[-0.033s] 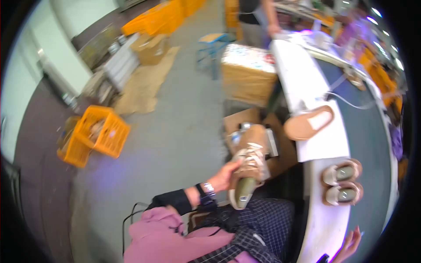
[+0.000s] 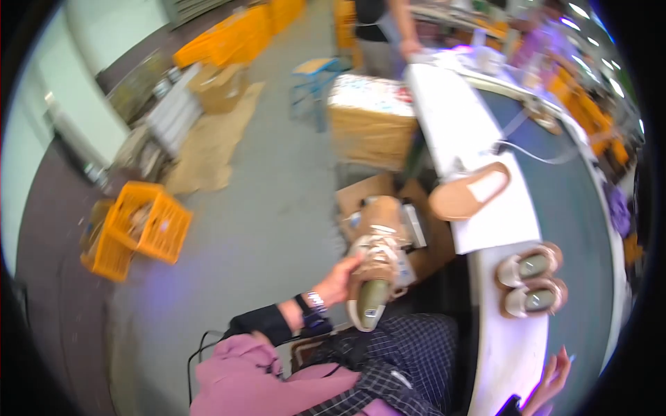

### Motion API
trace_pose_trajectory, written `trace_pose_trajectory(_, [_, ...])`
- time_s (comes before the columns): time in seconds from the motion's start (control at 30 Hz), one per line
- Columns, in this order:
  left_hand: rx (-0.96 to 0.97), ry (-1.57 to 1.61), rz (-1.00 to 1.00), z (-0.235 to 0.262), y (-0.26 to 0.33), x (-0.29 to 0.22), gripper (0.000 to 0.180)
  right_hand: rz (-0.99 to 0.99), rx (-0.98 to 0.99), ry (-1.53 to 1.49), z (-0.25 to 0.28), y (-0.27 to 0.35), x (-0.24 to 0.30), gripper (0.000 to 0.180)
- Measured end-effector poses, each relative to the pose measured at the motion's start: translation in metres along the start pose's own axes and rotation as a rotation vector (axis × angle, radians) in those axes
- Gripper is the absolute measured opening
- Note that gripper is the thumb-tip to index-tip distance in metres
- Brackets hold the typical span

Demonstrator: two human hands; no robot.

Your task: Checking shoes for quality and pairing them on a conveyor belt.

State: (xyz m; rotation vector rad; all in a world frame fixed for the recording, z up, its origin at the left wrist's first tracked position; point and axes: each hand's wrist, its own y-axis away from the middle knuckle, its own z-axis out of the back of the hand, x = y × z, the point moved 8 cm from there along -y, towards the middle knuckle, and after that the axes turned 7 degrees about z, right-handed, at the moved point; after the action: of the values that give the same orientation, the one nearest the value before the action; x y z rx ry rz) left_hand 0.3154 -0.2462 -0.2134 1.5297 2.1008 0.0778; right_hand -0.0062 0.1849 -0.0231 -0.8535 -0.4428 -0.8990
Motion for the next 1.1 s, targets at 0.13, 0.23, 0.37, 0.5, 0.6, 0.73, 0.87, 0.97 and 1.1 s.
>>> trace_pose_trajectory(0.13, [-0.118, -0.124, -0.122, 0.003, -0.022, -0.05, 0.056, 0.018, -0.087, -0.037, 0.005, 0.01, 0.004, 0.023])
trace_pose_trajectory(0.23, [-0.027, -0.247, -0.165, -0.026, -0.058, -0.091, 0.054, -0.022, -0.177, -0.061, 0.016, 0.02, 0.007, 0.007])
trace_pose_trajectory(0.37, [0.059, -0.384, -0.162, -0.081, -0.114, -0.139, 0.048, -0.113, -0.216, -0.093, 0.025, 0.025, 0.006, 0.008])
trace_pose_trajectory(0.5, [0.143, -0.523, -0.162, -0.137, -0.168, -0.179, 0.046, -0.08, -0.255, -0.003, 0.039, 0.032, -0.01, 0.008])
trace_pose_trajectory(0.6, [0.189, -0.616, -0.145, -0.172, -0.206, -0.196, 0.045, -0.086, -0.303, 0.022, 0.05, 0.038, -0.027, 0.008])
trace_pose_trajectory(0.73, [0.169, -0.678, -0.066, -0.195, -0.268, -0.209, 0.046, -0.218, -0.323, -0.024, 0.053, 0.044, -0.027, 0.007])
trace_pose_trajectory(0.87, [0.168, -0.754, -0.004, -0.219, -0.308, -0.21, 0.048, -0.261, -0.384, 0.002, 0.056, 0.051, -0.039, 0.006])
trace_pose_trajectory(0.97, [0.132, -0.824, 0.083, -0.229, -0.333, -0.207, 0.046, -0.33, -0.382, -0.005, 0.057, 0.056, -0.051, 0.009])
trace_pose_trajectory(1.1, [0.215, -0.967, 0.029, -0.242, -0.354, -0.206, 0.048, -0.295, -0.414, 0.05, 0.059, 0.062, -0.063, 0.011])
